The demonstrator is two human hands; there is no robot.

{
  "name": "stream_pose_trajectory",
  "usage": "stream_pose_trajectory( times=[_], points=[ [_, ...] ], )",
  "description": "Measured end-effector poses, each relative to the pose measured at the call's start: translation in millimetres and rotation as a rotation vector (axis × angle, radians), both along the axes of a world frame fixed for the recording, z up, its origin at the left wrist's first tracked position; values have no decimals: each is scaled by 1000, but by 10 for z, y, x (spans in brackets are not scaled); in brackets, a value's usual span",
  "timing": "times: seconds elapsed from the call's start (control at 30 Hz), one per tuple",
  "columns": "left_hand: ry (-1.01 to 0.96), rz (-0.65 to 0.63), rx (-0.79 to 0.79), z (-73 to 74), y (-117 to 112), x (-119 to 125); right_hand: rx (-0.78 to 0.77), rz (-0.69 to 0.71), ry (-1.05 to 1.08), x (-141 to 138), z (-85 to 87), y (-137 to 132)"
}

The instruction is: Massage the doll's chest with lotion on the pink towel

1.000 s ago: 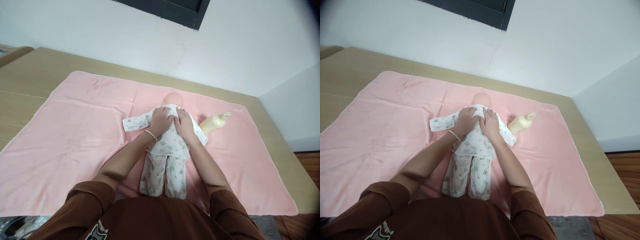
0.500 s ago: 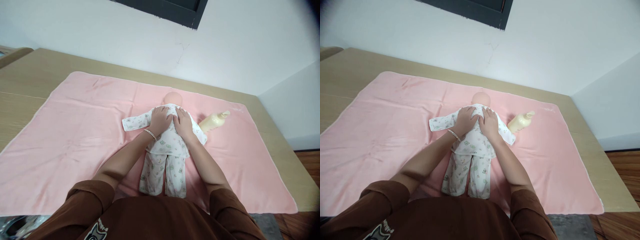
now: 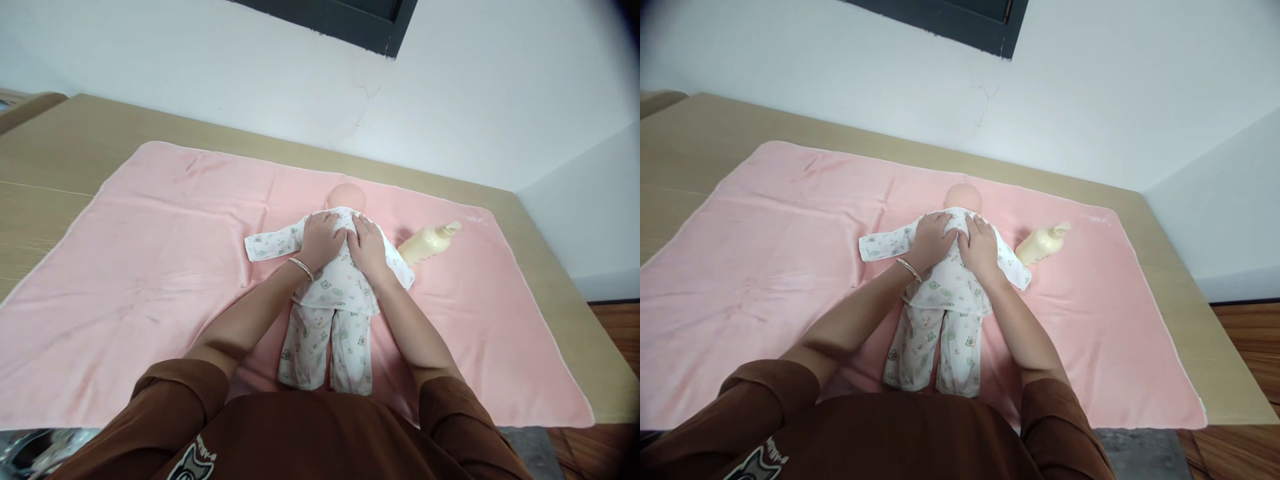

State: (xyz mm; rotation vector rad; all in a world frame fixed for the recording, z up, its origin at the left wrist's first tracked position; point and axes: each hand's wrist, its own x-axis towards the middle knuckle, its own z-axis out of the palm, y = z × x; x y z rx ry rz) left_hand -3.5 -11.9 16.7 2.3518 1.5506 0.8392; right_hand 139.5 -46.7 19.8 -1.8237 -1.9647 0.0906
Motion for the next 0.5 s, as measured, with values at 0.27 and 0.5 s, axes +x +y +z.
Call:
stream_pose_trajectory(
  times=[0.27,0.5],
  points=[
    [-14,8,2,-6,-2,6,-1,3,7,2,-6,1],
    [-13,7,6,-8,0,-4,0,8,17,8,-9,6]
  ],
)
